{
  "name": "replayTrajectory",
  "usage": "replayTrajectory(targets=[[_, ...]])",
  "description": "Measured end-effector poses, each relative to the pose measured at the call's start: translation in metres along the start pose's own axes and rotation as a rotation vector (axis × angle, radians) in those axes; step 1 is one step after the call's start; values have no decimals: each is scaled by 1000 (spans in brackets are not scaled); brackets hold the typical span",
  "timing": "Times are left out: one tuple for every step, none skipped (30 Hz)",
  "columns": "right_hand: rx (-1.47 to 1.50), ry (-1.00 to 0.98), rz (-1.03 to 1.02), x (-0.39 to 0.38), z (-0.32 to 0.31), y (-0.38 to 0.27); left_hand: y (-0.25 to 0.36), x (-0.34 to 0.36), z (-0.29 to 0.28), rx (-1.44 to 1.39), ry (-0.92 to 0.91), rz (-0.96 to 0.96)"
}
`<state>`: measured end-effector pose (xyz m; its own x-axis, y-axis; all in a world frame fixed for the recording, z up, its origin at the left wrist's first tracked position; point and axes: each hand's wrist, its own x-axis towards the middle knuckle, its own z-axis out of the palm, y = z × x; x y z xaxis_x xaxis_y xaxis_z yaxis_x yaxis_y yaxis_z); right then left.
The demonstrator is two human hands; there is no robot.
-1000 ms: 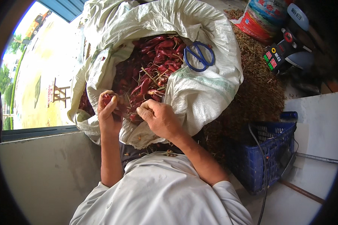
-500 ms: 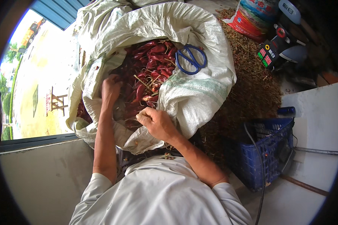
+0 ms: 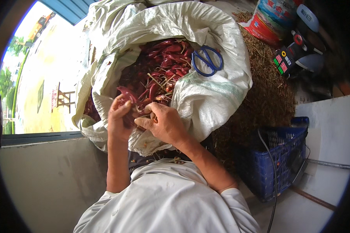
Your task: The person repeatedly picks dried red chilies from a large sack, removes stems by hand, and occasionally uses scissors to cut stems. The person works continuously over the sack, handling chilies one at a time and placing trimmed pieces back into the sack.
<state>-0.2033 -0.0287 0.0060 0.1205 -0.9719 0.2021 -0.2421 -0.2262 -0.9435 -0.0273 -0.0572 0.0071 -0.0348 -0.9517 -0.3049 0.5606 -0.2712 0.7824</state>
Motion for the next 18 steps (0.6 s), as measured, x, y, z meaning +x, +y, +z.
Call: replayTrajectory(targets=[[-64, 14, -60, 0, 2, 0, -5, -8, 5, -28, 15, -3], [-127, 27, -121, -1, 3, 0, -11, -15, 14, -53, 24, -46], [-144, 33, -82, -4, 1, -5, -12, -23, 18, -78, 7, -69], [-206, 58, -96, -8, 1, -2, -13, -29, 19, -103, -8, -88], [-231, 91, -143, -11, 0, -2, -15, -33, 19, -95, -3, -94], [-254, 128, -185, -13, -2, -5, -17, -36, 19, -85, 2, -103], [-365, 113, -265, -14, -5, -7, -18, -39, 21, -139, 8, -131], [-474, 102, -346, -14, -8, -10, -15, -45, 24, -156, 9, -149], [-534, 105, -396, -14, -12, -13, -16, -48, 20, -158, -29, -176], [-552, 85, -407, -15, -14, -16, -18, -50, 14, -158, -68, -203], [-570, 66, -418, -16, -15, -19, -16, -53, 8, -75, -88, -198], [-596, 45, -420, -17, -17, -20, -18, -58, 8, 204, -16, 13], [-561, 64, -399, -17, -16, -20, -21, -63, 10, 483, 58, 224], [-545, 22, -386, -16, -18, -21, -22, -68, 11, 762, 132, 434], [-532, -13, -374, -16, -23, -24, -16, -74, 11, 958, 119, 575], [-519, -49, -360, -17, -27, -27, -8, -74, 11, 1051, -37, 658], [-437, -96, -348, -18, -29, -30, 0, -71, 11, 1139, -197, 738], [-350, -148, -342, -18, -29, -33, 5, -70, 12, 1226, -351, 818]])
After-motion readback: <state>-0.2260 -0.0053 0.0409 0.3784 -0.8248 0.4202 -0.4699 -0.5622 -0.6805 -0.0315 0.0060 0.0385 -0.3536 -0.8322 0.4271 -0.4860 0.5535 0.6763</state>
